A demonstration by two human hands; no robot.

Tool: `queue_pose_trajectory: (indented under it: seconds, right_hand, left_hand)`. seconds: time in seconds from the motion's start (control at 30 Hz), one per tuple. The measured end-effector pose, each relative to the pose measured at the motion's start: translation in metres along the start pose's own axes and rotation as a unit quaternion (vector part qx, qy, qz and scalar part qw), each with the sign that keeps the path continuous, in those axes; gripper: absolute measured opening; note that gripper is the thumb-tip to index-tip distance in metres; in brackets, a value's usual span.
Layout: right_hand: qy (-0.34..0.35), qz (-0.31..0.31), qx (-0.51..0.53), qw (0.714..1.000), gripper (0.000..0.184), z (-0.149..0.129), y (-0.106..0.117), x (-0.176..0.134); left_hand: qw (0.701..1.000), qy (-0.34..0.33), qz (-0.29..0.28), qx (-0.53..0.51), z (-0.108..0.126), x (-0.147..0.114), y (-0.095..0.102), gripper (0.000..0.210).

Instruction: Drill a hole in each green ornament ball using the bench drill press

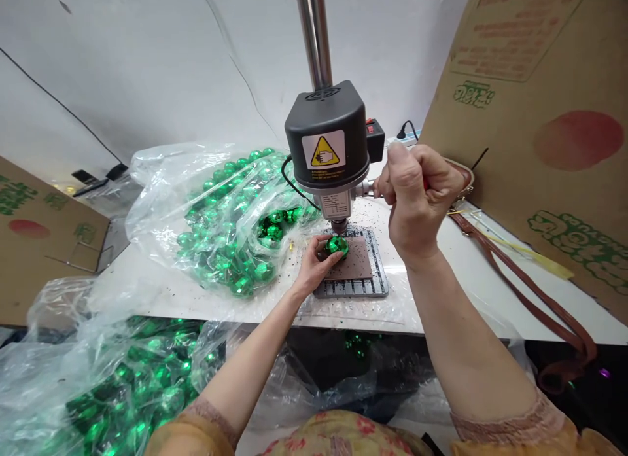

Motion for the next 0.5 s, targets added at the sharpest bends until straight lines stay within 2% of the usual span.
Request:
queue_pose_trajectory:
  seconds: [0.27, 0.5]
  right_hand:
    - [-0.009, 0.003, -0.038, 0.999, 0.053, 0.003, 0.000, -0.002]
    - [-0.001, 0.000, -0.025, 1.000, 0.050, 0.000, 0.001, -0.001]
  left_hand:
    - [0.992, -0.055, 0.030, 0.106, 0.006, -0.006, -0.002, 0.054]
    - [0.997, -0.042, -0.010, 0.066, 0.003, -0.010, -0.014, 0.053]
Point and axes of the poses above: each hand's wrist, its own x-axis towards the middle knuckle, its own y-axis out of the back of the hand, z = x × y, the point moved 8 cm from there along x, towards the middle knuckle, and after that the axes turned 4 degrees about -y, right-handed, at the moved point
